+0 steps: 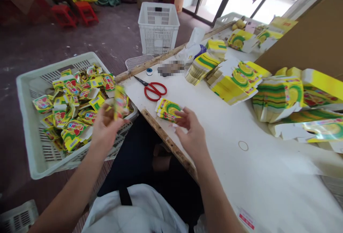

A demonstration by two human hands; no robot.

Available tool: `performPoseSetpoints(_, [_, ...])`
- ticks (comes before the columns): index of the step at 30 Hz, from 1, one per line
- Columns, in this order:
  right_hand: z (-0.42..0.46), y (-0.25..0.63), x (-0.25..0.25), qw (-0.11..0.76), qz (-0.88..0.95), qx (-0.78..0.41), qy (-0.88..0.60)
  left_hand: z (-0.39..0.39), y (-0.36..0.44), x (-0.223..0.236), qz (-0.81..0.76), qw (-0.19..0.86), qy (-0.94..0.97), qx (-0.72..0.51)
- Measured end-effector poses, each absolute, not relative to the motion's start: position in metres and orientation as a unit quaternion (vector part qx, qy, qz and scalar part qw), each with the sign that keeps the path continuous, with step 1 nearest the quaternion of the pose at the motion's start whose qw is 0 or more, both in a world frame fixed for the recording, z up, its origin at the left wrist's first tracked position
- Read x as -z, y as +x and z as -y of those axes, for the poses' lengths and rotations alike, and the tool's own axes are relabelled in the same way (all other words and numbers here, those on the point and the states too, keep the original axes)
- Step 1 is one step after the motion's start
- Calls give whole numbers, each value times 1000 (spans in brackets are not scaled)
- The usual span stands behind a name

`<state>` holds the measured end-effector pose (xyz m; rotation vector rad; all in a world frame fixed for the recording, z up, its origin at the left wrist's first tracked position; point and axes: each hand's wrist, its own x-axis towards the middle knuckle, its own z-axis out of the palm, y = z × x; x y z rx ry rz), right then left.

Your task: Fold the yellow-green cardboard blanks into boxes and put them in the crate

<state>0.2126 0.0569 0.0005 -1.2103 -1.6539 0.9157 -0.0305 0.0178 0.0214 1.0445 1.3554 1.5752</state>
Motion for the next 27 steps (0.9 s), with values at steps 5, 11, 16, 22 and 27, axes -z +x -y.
performPoseSetpoints(5, [-90,222,7,278,723,-164,-611,-28,-41,-10,-535,439,198,-694])
performPoseSetpoints(11, [-88,214,17,292,716,-150,-616,-8,-13,3,-548,513,266,-605])
performPoseSetpoints(16, [-80,213,3,368,665,-226,-610,-2,4,0,-508,572,321,-558])
performPoseSetpoints(22, [-26,169,-26,379,613,-561,-407,-9,27,-20,-407,560,305,-654])
performPoseSetpoints(27, [6,138,-26,378,605,-590,-379,-17,31,-32,-452,466,221,-727])
